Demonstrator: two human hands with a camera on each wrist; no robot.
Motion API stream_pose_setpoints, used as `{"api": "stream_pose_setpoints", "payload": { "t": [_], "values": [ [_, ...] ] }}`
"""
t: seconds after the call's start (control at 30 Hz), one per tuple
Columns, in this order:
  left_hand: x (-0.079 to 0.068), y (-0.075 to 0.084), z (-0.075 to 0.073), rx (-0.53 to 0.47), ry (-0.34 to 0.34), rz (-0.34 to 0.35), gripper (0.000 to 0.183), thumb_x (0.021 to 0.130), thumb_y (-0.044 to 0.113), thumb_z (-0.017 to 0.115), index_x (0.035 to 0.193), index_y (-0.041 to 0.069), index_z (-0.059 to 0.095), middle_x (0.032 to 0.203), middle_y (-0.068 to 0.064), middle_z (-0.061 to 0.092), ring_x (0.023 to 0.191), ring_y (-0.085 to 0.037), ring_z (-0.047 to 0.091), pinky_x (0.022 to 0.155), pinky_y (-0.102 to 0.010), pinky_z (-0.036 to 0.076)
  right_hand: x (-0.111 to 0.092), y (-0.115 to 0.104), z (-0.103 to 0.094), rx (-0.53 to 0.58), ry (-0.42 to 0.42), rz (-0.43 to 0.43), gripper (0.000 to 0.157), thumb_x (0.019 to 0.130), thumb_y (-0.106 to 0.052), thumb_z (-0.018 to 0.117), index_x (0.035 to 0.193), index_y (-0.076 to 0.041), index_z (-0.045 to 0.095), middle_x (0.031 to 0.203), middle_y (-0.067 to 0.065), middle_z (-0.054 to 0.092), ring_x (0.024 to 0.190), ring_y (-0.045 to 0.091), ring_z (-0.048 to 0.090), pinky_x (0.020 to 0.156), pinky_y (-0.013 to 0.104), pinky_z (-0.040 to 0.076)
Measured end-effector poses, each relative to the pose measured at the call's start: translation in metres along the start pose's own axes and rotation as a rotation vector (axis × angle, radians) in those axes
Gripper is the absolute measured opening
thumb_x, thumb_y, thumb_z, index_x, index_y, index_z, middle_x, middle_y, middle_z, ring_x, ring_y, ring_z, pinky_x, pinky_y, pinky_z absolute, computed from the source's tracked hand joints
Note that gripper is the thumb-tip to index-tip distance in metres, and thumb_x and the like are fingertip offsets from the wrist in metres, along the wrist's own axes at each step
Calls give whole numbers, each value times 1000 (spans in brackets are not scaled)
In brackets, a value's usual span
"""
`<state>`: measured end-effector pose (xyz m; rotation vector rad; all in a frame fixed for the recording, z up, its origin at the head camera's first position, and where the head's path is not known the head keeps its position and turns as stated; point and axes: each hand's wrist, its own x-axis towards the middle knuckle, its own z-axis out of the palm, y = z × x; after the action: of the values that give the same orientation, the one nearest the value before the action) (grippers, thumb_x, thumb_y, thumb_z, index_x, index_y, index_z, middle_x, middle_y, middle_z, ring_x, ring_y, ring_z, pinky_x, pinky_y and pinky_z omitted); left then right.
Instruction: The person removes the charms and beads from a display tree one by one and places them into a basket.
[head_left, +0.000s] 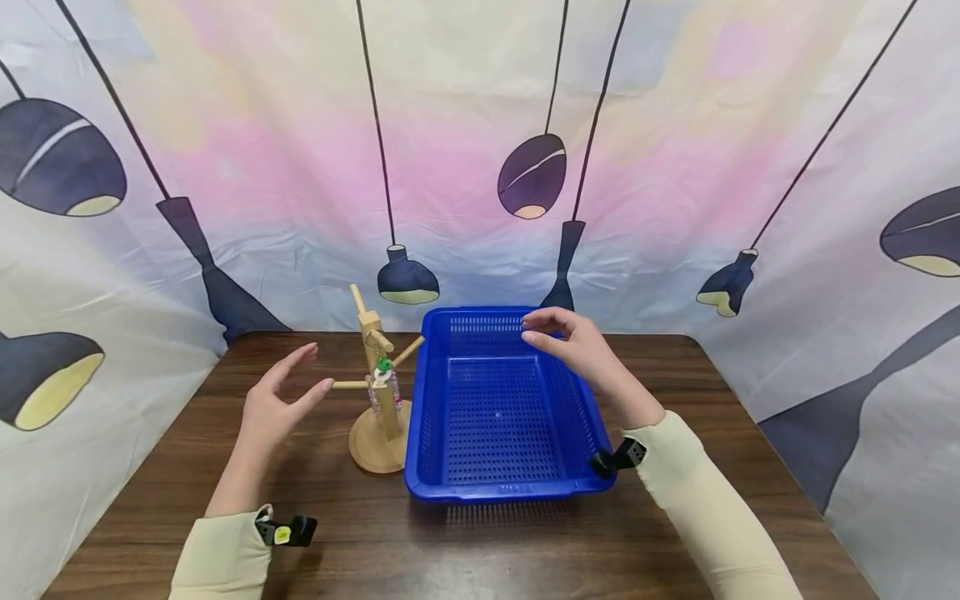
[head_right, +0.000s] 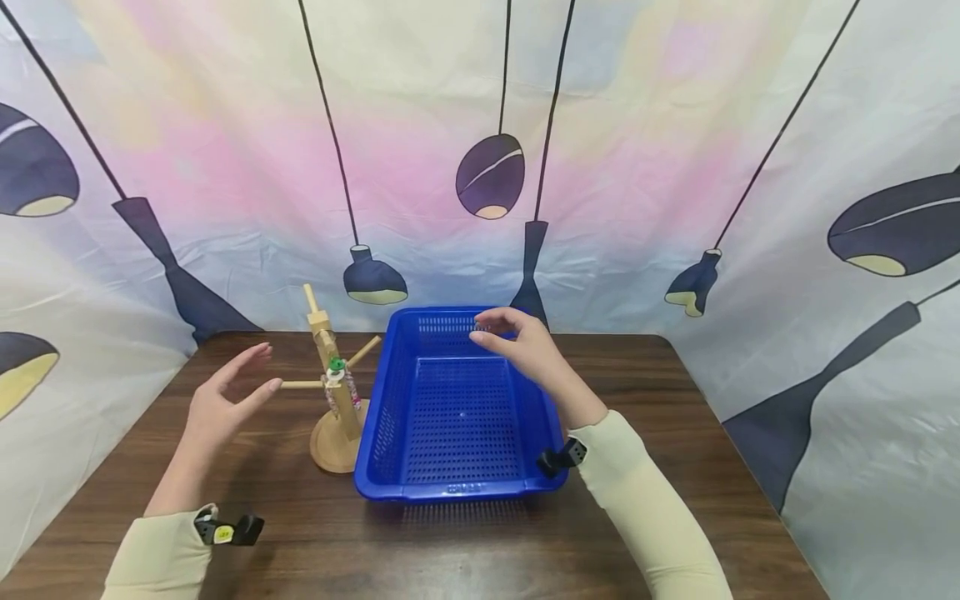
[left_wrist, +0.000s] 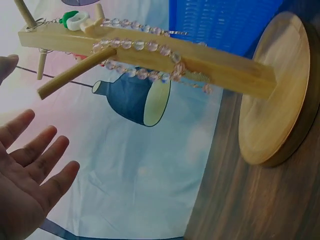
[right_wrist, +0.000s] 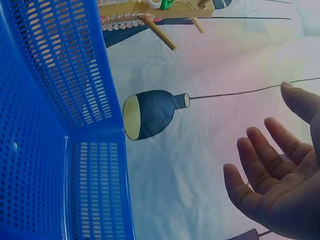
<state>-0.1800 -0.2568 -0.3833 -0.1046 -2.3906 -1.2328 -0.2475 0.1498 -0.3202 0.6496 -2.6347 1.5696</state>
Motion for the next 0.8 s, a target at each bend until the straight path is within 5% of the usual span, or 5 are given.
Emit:
{"api": "stream_pose_setpoints", "payload": {
  "t": [0.23, 0.53, 0.8],
  "values": [
    [-3, -8, 9, -183, 4, 4, 50, 97, 8, 70, 143, -2, 54, 113, 45, 53, 107, 25, 54, 93, 5, 45, 9, -4, 17, 62, -10, -21, 35, 101, -18, 66, 132, -2, 62, 135, 19, 65, 120, 33, 62, 102, 45, 56],
    [-10, -6, 23, -453, 63, 8, 49, 94, -7, 67, 131, 24, 62, 113, 30, 69, 106, 14, 65, 92, -1, 53, 21, -9, 44, 101, -27, -8, 33, 100, -21, 67, 130, -7, 65, 134, 15, 66, 117, 29, 62, 99, 41, 56],
    [-13, -4, 34, -651, 80, -11, 53, 92, -14, 64, 124, 29, 65, 110, 21, 76, 102, 6, 71, 87, -5, 57, 30, -13, 65, 147, -42, -27, 34, 100, -19, 67, 130, -4, 65, 131, 16, 67, 113, 25, 63, 94, 30, 56]
  ]
}}
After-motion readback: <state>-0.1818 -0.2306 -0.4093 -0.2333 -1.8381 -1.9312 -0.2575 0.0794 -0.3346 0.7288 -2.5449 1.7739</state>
